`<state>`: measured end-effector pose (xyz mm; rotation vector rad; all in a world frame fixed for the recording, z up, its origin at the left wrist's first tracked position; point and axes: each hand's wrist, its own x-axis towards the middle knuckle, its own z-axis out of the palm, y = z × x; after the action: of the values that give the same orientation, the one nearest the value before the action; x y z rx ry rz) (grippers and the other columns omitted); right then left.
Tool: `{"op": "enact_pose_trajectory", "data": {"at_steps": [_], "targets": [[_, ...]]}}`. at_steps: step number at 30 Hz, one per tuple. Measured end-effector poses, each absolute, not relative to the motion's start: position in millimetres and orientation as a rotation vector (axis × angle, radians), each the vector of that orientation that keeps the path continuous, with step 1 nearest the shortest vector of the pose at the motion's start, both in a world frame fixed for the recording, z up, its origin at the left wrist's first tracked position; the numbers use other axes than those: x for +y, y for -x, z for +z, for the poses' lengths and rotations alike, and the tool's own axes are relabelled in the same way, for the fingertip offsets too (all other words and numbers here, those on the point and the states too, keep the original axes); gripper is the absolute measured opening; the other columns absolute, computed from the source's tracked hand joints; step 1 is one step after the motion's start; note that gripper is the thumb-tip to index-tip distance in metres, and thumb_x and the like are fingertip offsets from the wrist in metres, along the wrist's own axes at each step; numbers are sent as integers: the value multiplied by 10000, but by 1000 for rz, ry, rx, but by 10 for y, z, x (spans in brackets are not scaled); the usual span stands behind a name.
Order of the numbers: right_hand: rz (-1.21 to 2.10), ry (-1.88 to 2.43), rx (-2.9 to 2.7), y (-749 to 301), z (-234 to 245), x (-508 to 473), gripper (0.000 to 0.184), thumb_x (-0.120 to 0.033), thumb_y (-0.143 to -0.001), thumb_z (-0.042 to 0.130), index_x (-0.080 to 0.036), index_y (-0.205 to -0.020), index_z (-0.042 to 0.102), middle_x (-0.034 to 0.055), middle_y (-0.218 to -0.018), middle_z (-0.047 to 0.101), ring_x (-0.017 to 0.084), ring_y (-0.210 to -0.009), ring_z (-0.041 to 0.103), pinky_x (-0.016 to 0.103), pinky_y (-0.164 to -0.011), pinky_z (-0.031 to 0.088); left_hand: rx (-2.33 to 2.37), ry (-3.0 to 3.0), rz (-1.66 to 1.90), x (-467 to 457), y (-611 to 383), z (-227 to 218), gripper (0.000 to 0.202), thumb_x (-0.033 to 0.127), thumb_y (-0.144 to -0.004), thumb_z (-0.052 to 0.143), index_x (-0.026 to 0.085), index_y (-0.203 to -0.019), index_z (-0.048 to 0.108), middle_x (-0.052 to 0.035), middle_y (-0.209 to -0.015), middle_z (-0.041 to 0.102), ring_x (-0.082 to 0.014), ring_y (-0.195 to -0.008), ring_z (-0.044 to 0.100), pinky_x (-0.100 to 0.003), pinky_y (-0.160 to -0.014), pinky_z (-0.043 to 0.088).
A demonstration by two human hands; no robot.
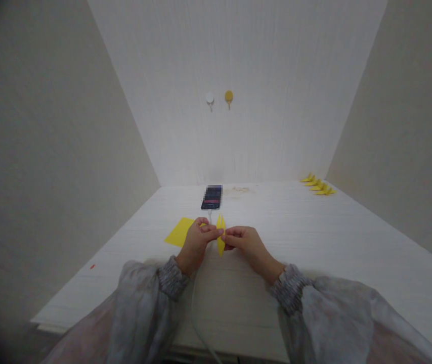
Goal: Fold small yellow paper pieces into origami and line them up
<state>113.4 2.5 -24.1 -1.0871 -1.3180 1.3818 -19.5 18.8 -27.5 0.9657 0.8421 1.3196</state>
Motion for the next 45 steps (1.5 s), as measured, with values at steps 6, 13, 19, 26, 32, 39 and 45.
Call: {"op": "enact_pose_trajectory", "data": {"at_steps": [6, 13, 19, 26, 32, 39, 45], "targets": [[1475, 1134, -1357, -1095, -260, 12, 188, -301, -588, 646, -124, -537, 614, -10, -489, 579, 83, -460, 510, 218, -514, 424, 854, -1036, 1357, 168, 170, -219, 492, 175, -485, 713, 189, -773, 314, 67, -544, 546, -76, -451, 514, -197, -488, 392], [1458, 1147, -1319, -1119, -241, -12, 177, -289, -567, 662, -117, -551, 624, -5, -487, 589, 86, -452, 520, 218, -506, 426, 818, -1111, 1293, 148, 176, -198, 505, 196, -513, 705, 190, -832, 313, 45, -595, 576, -85, -497, 540, -204, -527, 399], [1535, 1154, -1339, -1106, -246, -14, 222, -329, -562, 662, -114, -552, 609, 2, -516, 599, 85, -455, 535, 212, -505, 435, 863, -1089, 1297, 184, 193, -224, 536, 174, -491, 716, 191, -828, 300, 57, -566, 554, -82, -468, 521, -203, -505, 389], [1573, 1199, -1467, -1128, -270, -38, 260, -363, -587, 638, -122, -522, 568, 13, -498, 598, 90, -394, 527, 203, -410, 391, 836, -972, 1379, 210, 196, -230, 533, 157, -484, 716, 186, -801, 289, 87, -520, 502, -56, -447, 480, -189, -506, 360], [1396, 1147, -1516, -1195, -214, 44, 278, -401, -653, 584, -128, -690, 619, 9, -562, 590, 90, -457, 518, 196, -410, 382, 831, -1001, 1328, 217, 234, -227, 535, 150, -466, 716, 192, -763, 273, 100, -487, 480, -57, -418, 459, -188, -488, 335], [1163, 1105, -1350, -1188, -107, 39, 238, -336, -618, 614, -130, -735, 634, 13, -630, 599, 104, -553, 498, 230, -521, 393, 863, -1088, 1215, 185, 168, -304, 520, 109, -453, 712, 191, -729, 279, 89, -496, 509, -64, -454, 479, -185, -515, 333], [1143, 1125, -1341, -1193, -108, 10, 206, -339, -613, 605, -140, -655, 639, 3, -578, 576, 103, -526, 472, 236, -519, 379, 838, -1121, 1170, 183, 160, -311, 511, 107, -454, 713, 190, -718, 284, 86, -491, 509, -62, -448, 472, -179, -498, 309]]}}
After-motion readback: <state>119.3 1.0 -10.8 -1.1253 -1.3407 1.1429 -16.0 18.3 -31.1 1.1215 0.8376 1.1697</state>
